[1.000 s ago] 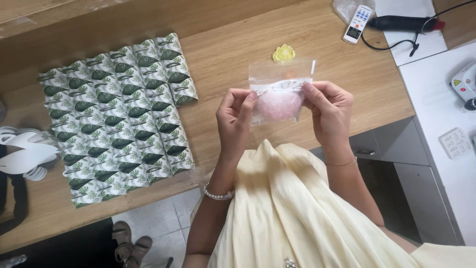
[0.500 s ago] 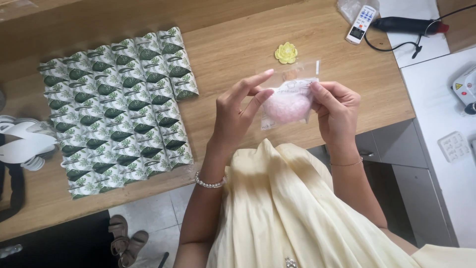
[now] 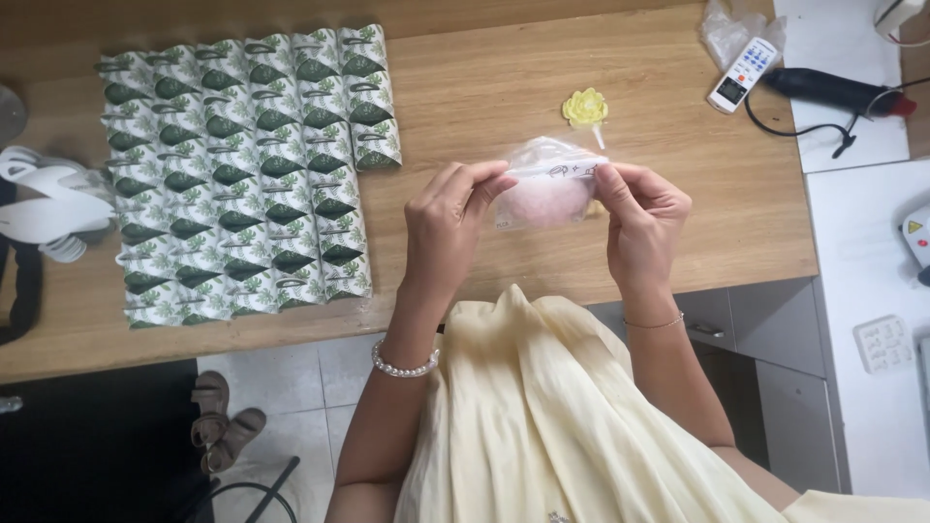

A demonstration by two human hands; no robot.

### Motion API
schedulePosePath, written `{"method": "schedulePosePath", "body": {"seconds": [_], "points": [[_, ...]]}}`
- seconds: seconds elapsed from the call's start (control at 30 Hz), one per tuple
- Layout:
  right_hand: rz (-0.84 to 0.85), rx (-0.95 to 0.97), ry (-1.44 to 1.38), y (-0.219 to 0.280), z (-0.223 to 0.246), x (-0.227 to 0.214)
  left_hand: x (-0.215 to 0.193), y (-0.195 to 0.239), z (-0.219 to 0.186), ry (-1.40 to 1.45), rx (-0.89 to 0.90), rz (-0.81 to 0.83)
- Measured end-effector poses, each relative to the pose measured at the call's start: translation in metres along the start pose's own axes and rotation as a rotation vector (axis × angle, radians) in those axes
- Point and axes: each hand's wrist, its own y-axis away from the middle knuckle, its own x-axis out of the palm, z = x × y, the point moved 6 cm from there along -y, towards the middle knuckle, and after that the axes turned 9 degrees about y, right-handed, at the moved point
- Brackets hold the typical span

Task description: The person packages small decorative flower-shaped items into plastic bags and decorative cardboard boxes.

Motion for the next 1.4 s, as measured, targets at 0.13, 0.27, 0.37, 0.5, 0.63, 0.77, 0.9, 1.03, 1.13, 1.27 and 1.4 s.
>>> {"method": "schedulePosePath", "body": {"seconds": [0.13,0.27,0.37,0.5,0.63,0.77,0.9,1.03,1.13,1.27,1.4], "points": [[0.100,-0.105,0.022,-0.010,-0.001,0.007,-0.003,0.001,-0.005,0.006,-0.024,-0.014],[0.243,-0.262,0.125,-0.016,0.017,0.021,-0.005,0.003,-0.003,-0.065,-0.149,0.008],[0.327,-0.528,0.225,-0.021,0.070,0.055,-0.013,-0.001,-0.011,-0.086,-0.156,0.023],[0.466,-0.406,0.111,-0.037,0.026,0.047,-0.023,-0.007,-0.028,-0.011,-0.073,0.024],[0.418,-0.106,-0.135,-0.041,-0.011,0.060,-0.024,0.016,0.005,0.201,-0.376,-0.045],[0.260,0.146,-0.174,-0.040,-0.036,0.072,-0.022,0.034,0.028,0.291,-0.606,-0.185],[0.200,0.230,-0.161,-0.030,-0.034,0.083,-0.028,0.035,0.020,0.399,-0.578,-0.330],[0.201,0.223,-0.097,-0.029,-0.034,0.088,-0.034,0.040,0.022,0.315,-0.553,-0.244],[0.219,0.252,-0.099,-0.023,-0.033,0.099,-0.043,0.047,0.022,0.353,-0.468,-0.203],[0.247,0.127,0.073,-0.004,-0.018,0.123,-0.069,0.073,0.027,0.443,-0.513,-0.245],[0.285,0.051,0.188,0.033,0.006,0.164,-0.107,0.103,0.017,0.609,-0.558,-0.359]]}}
